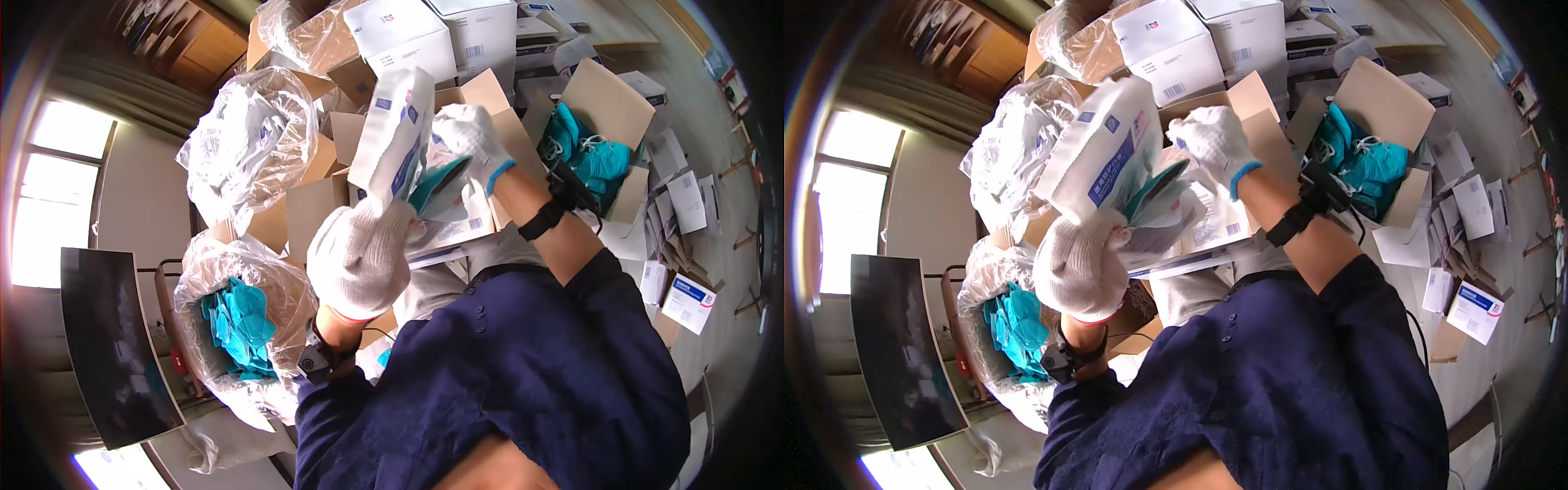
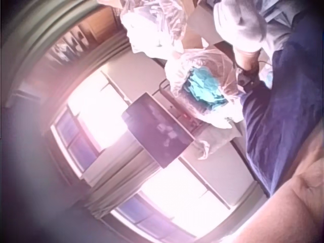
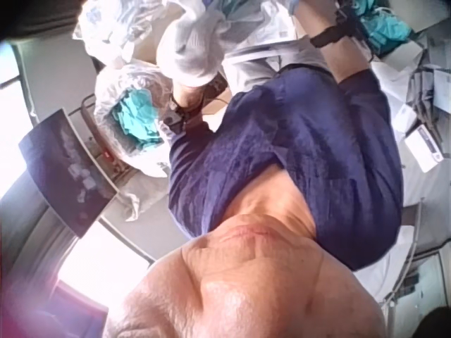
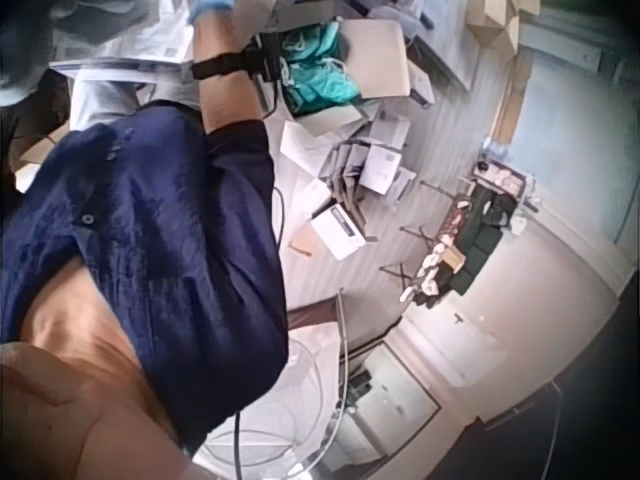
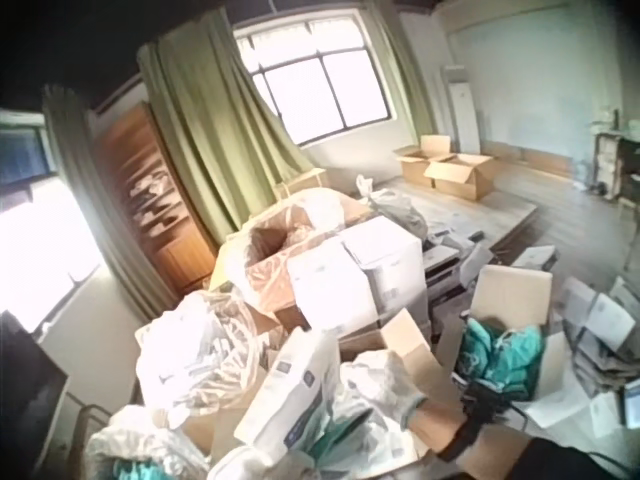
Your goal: Sorting and organizing packaged medical masks and supplies from cardboard boxes.
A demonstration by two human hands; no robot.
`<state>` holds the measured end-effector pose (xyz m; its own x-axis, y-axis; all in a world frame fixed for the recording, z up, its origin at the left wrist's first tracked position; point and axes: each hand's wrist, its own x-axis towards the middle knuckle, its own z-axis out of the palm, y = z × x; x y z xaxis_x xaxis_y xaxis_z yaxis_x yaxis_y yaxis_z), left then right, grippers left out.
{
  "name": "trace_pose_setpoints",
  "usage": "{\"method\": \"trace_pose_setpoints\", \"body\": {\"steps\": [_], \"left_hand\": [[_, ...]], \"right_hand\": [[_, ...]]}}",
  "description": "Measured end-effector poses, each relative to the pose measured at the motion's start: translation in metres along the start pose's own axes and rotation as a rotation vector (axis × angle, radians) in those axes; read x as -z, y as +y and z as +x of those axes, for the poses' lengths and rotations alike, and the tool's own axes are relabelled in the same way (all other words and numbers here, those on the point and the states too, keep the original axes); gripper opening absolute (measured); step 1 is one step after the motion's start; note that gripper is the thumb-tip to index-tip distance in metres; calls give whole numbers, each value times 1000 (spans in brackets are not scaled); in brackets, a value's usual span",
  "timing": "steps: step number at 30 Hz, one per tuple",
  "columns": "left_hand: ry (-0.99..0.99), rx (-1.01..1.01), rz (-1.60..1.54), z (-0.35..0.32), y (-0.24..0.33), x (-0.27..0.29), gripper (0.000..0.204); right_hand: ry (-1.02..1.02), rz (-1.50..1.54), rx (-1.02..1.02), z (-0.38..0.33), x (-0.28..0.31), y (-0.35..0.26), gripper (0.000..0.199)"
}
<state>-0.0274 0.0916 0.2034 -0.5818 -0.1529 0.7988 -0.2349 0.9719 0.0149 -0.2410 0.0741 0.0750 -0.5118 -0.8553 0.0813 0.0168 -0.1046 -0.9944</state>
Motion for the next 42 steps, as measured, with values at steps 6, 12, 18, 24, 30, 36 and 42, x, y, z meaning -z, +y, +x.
{"method": "trace_pose_setpoints", "body": {"steps": [6, 12, 18, 24, 30, 36, 42], "left_hand": [[-146, 118, -100, 0, -28, 10, 16], [-403, 16, -127, -16, -58, -23, 9], [-452, 158, -236, -31, -58, -52, 2], [-448, 360, -250, -54, -57, -67, 8], [-475, 445, -361, -51, -59, -69, 24], [-730, 652, -552, -57, -73, -78, 18], [-439, 378, -176, -64, -52, -83, 7]], "right_hand": [[100, -653, 268, -13, 21, -8, 20], [-130, -287, 538, -48, -1, -77, 20], [39, -423, 503, -55, -4, -48, 24], [-28, -531, 696, -54, -10, -10, 17], [-123, -609, 728, -61, -7, -16, 12], [-202, -659, 942, -55, -11, -15, 14], [-54, -470, 378, -39, -27, -7, 6]]}}
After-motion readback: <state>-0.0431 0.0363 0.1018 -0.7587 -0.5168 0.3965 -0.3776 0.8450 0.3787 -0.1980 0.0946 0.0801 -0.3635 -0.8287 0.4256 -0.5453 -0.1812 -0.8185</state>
